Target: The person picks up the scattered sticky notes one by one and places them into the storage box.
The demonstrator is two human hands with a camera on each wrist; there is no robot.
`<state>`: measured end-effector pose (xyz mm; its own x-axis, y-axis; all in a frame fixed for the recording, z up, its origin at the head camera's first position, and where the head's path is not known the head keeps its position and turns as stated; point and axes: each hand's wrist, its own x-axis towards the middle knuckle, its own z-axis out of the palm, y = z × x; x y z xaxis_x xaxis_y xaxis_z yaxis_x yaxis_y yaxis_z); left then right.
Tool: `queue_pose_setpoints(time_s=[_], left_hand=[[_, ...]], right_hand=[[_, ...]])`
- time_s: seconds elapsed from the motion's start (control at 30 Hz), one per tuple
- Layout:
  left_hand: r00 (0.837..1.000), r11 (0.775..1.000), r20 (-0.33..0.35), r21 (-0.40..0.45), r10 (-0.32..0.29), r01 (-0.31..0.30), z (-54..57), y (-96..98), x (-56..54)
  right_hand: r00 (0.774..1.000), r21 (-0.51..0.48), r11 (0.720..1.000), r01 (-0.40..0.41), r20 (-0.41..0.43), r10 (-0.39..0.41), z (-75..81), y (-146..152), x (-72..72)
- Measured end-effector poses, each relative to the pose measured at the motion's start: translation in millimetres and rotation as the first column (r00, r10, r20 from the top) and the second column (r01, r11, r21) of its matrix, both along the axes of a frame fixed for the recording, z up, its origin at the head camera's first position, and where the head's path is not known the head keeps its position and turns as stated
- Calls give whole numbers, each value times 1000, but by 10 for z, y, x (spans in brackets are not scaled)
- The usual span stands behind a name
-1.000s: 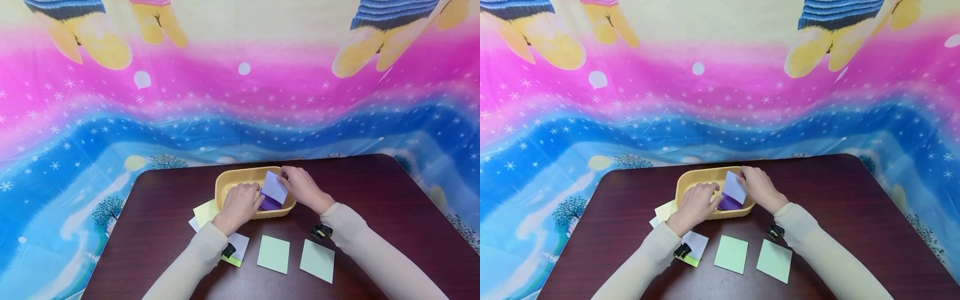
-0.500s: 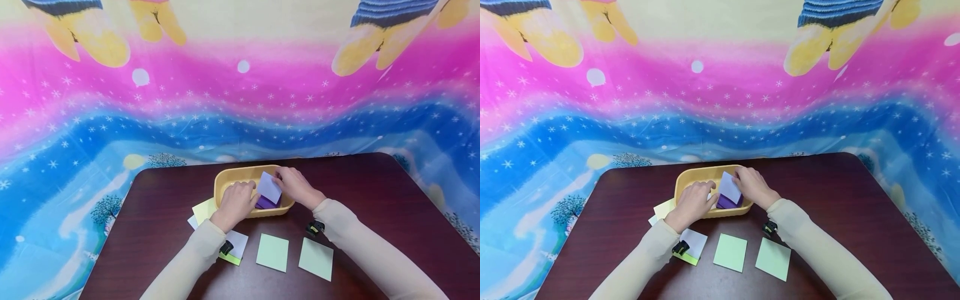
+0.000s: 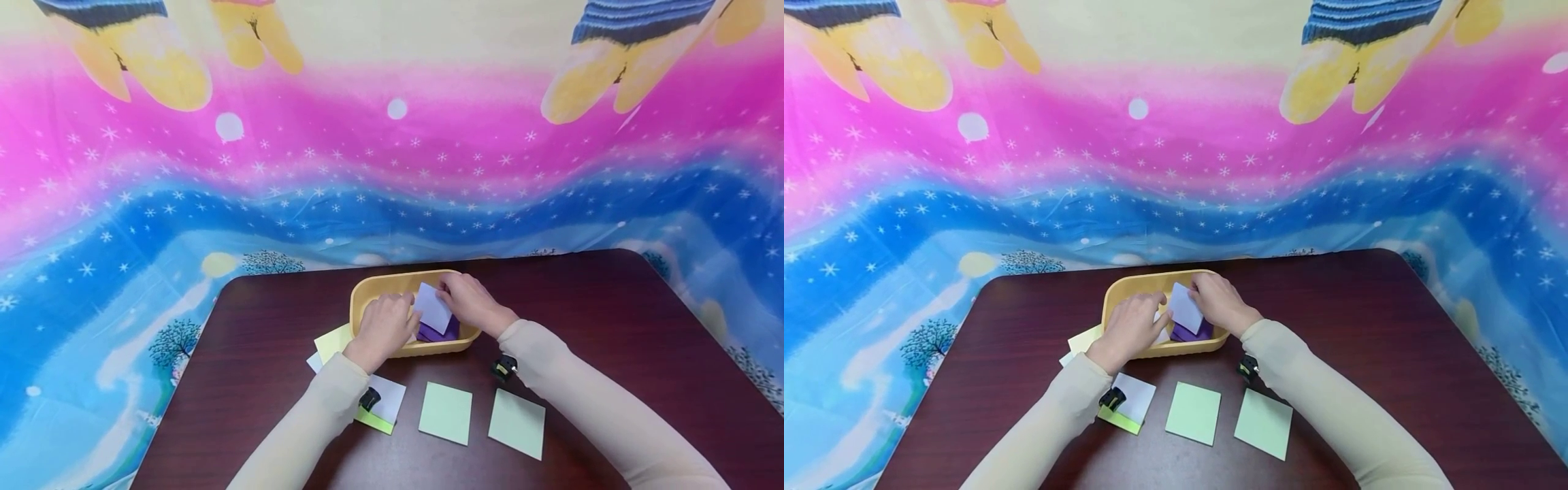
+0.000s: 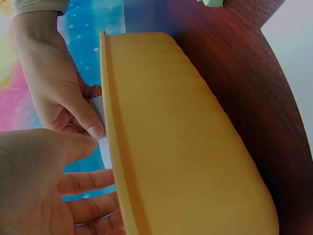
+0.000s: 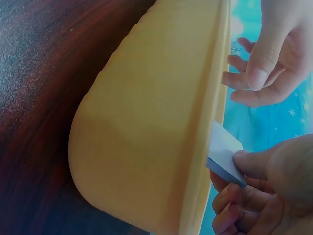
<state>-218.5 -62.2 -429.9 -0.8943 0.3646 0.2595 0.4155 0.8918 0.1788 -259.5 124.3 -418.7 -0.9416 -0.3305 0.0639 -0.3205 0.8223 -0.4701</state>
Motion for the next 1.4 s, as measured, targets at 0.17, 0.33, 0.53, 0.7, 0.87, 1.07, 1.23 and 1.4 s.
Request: queue_pose_setpoints(time_s=[0.17,0.33,0.53,0.7,0.87,1.07,1.23,1.4], left_hand=[[1000,1000,4,-24,15,-15,-18,-14,-29],[999,999,18,-36,35,-34,-27,-28,-43],[998,998,39,-47,48,-46,-29,-31,-46],[997,997,54,-55,55,-52,-31,-29,-53],[996,997,64,-58,57,-53,-31,-24,-57],[996,997,68,-62,56,-52,-33,-25,-58],[996,997,70,-54,52,-48,-35,-28,-57],[996,997,74,-55,53,-49,-34,-28,-57]], right_hand=[[1000,24,1000,-17,-18,17,-16,-21,-12],[1000,57,998,-14,-20,16,-29,-18,-35],[1000,88,996,0,-8,1,-50,1,-86],[1000,113,994,11,18,-13,-57,0,-100],[999,139,990,20,33,-25,-72,-4,-96],[998,148,988,32,47,-39,-74,-18,-91],[999,158,987,27,14,-29,-57,-6,-85],[1000,147,989,22,-26,-18,-40,0,-64]])
